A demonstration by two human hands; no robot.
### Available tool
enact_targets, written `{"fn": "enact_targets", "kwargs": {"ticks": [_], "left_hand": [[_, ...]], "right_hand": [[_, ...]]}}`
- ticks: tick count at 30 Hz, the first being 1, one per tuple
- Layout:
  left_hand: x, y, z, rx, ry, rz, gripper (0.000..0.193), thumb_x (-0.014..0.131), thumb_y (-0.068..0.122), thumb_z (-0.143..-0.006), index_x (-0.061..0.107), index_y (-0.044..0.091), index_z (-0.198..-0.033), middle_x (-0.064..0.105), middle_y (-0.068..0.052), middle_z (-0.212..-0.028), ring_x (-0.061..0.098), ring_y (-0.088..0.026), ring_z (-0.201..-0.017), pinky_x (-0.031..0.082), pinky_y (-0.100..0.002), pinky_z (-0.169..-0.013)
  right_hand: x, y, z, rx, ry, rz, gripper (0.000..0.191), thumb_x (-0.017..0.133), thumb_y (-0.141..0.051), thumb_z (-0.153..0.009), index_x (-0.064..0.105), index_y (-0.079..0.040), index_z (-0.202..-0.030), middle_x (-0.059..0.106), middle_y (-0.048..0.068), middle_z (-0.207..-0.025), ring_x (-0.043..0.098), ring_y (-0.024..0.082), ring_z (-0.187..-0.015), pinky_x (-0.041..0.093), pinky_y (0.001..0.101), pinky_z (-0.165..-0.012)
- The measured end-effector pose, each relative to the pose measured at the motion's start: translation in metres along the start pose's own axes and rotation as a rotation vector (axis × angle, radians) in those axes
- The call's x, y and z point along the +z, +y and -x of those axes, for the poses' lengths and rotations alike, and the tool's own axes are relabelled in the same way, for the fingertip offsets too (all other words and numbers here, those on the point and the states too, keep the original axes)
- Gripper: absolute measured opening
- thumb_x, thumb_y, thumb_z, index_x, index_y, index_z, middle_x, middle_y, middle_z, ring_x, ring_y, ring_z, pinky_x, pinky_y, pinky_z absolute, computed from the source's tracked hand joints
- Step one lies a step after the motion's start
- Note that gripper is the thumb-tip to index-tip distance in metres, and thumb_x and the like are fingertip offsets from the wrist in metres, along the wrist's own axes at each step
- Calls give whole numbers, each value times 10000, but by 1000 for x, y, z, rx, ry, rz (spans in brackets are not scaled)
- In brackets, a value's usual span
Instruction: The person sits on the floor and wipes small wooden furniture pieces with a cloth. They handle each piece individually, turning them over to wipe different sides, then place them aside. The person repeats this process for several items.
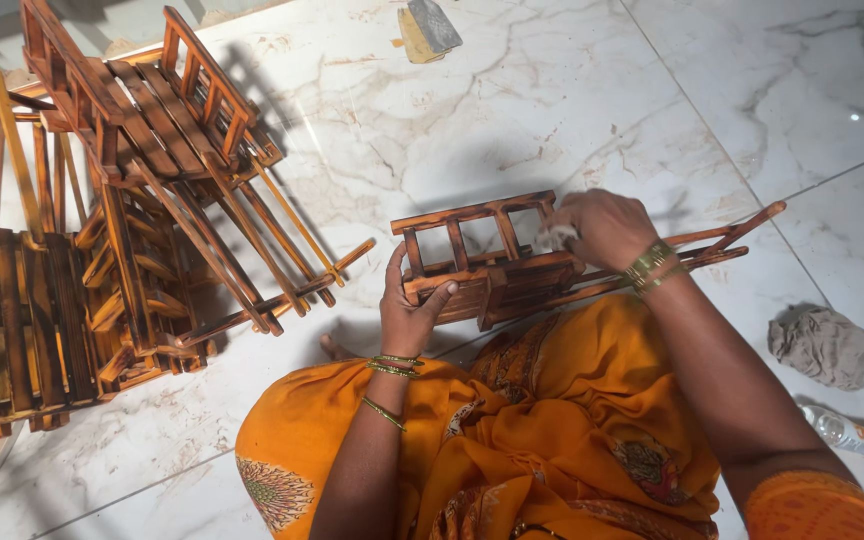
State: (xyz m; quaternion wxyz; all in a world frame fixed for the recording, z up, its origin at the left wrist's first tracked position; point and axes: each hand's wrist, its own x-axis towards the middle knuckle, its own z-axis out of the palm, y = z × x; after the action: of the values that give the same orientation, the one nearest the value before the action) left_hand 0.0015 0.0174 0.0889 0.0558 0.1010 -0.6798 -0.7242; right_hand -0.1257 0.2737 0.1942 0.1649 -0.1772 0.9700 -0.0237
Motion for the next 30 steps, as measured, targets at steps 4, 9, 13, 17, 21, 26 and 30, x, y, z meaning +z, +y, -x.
{"fn": "enact_targets", "kwargs": {"ticks": [4,9,13,17,21,26,30], "left_hand": [[3,2,-2,-25,4,-29,916,832,177,-822,307,97,-1568,759,-108,-1118,752,-149,-989,629,-294,-851],[8,1,-1,-13,31,-160,954,862,258,-813,316,87,-1575,752,-99,-1102,761,-160,-970,621,-300,-824],[13,1,-3,60,31,-161,961,858,259,-828,301,67,-1587,787,-105,-1089,769,-157,-973,603,-288,-834],[20,1,-3,3,23,-106,961,846,231,-817,293,65,-1585,791,-100,-1060,772,-155,-927,618,-284,-778],[20,1,-4,44,21,-75,960,835,183,-820,282,44,-1593,783,-106,-1059,770,-158,-934,621,-287,-792],[21,-6,-4,97,53,-98,946,858,148,-805,306,1,-1559,780,-116,-1087,770,-169,-959,615,-302,-805],[24,-14,-4,26,58,-133,971,871,150,-762,316,8,-1545,773,-109,-1084,774,-170,-961,627,-299,-812]], "right_hand": [[-2,-4,-23,-89,397,38,220,784,-187,-858,805,-316,-1035,725,-40,-1048,650,211,-988,559,372,-816],[-3,9,-37,-49,470,-181,318,750,-170,-821,796,-295,-1110,702,-1,-1045,649,263,-1032,554,412,-856],[14,2,-57,38,365,45,400,727,-102,-742,791,-279,-1096,683,42,-1072,634,313,-1039,559,439,-854],[38,-46,-86,-148,362,-23,292,698,-119,-830,782,-260,-1071,681,67,-1080,630,311,-1089,557,452,-889],[51,-118,-100,-439,422,-112,455,754,-68,-677,766,-225,-1104,671,32,-1073,612,275,-1112,554,413,-887],[43,-149,-99,-613,380,-88,480,783,-61,-656,767,-238,-1102,669,-15,-1034,606,246,-1032,547,397,-866],[34,-127,-81,-611,402,-141,489,757,-25,-681,761,-223,-1129,671,-15,-1025,601,245,-1000,537,385,-871]]}}
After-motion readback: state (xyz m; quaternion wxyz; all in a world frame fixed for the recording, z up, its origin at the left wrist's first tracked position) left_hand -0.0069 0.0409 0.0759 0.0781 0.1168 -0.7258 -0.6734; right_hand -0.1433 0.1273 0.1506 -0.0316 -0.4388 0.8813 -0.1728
